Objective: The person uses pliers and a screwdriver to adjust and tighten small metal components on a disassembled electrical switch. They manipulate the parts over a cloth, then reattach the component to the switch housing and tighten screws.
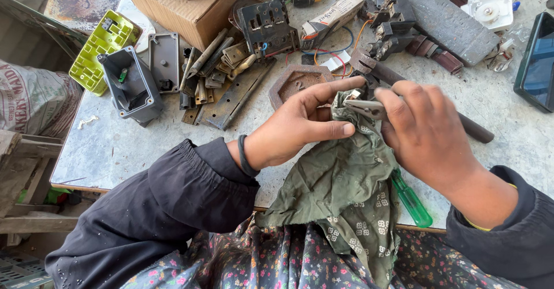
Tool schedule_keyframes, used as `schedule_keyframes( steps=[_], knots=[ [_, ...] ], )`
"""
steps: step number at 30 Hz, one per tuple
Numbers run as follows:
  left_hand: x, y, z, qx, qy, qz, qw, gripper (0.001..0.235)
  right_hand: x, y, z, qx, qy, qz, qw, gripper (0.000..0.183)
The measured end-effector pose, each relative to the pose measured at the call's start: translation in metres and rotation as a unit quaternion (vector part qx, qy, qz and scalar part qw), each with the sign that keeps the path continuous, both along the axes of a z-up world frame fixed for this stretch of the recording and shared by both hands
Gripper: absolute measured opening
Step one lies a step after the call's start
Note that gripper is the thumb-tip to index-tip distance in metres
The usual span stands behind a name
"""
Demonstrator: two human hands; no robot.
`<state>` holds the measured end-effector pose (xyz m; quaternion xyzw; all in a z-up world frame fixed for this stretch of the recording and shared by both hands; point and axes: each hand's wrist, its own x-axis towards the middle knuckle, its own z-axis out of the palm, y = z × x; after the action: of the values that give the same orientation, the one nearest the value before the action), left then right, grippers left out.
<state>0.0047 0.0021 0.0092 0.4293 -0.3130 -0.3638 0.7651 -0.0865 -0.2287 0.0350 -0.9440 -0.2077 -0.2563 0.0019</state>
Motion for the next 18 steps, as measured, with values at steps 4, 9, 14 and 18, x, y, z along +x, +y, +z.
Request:
schedule_keyframes(
  steps=[4,9,14,18],
  knots=[
    [0.001,0.002,0.002,-0.034,0.062,-0.05,0.996,0.061,-0.004,0.002,0.01,-0.089,-0.088,-0.021,0.992,0.059],
    [0.002,0.001,-0.001,-0.06,0.1,-0.069,0.991,0.054,-0.002,-0.003,0.012,-0.143,-0.133,-0.04,0.98,0.055],
    [0.005,0.0,-0.006,-0.064,0.14,-0.071,0.986,0.049,0.004,-0.009,0.002,-0.18,-0.117,-0.061,0.975,0.046],
    [0.001,-0.003,-0.011,-0.061,0.155,-0.059,0.984,0.047,0.002,-0.014,-0.005,-0.139,-0.111,-0.066,0.982,0.037]
  ],
)
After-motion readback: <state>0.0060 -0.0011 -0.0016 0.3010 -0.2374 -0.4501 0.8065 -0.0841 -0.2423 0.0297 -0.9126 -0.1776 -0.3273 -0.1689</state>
